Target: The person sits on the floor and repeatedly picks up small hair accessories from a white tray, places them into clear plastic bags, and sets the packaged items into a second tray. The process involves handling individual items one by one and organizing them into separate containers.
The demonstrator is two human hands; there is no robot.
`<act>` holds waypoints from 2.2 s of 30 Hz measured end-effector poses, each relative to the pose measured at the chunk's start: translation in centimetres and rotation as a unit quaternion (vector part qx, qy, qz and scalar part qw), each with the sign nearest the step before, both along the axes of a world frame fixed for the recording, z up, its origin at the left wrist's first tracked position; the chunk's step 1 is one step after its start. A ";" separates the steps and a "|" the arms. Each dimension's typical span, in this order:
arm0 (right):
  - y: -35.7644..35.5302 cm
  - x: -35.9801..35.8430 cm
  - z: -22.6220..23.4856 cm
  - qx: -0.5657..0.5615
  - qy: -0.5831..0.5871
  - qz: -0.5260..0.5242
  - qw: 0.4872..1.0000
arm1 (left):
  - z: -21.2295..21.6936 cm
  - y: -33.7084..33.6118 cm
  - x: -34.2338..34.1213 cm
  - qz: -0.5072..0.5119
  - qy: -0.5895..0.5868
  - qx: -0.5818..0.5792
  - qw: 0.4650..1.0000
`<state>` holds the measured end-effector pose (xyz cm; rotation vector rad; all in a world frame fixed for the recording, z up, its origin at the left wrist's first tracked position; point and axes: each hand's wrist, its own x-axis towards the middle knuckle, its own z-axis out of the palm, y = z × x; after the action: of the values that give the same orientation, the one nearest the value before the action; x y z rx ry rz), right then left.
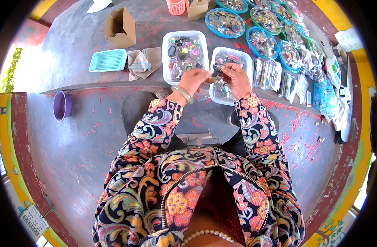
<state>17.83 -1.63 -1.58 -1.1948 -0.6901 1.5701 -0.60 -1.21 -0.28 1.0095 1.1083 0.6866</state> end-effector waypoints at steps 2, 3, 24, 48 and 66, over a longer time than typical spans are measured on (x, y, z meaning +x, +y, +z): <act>0.2 0.3 -0.3 0.002 -0.002 -0.011 1.000 | 0.3 -0.2 0.3 -0.022 -0.022 -0.003 1.000; 0.1 0.3 -0.4 0.002 -0.001 -0.006 1.000 | 0.4 -0.3 0.4 -0.031 -0.032 -0.005 0.999; -0.3 -0.8 0.3 -0.061 0.003 0.015 0.998 | -1.2 -0.6 0.5 -0.013 -0.084 -0.031 0.996; -1.4 -0.1 -0.2 -0.003 -0.070 0.146 0.987 | -2.0 -1.3 1.2 0.091 -0.080 -0.014 0.993; -2.2 -2.2 0.9 -0.066 -0.130 0.181 0.973 | -3.3 0.0 0.5 0.203 -0.266 -0.121 0.935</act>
<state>15.58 -3.87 -0.66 -1.4503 -1.0347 1.7970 -0.08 -1.26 -3.58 0.3416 0.8908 1.0525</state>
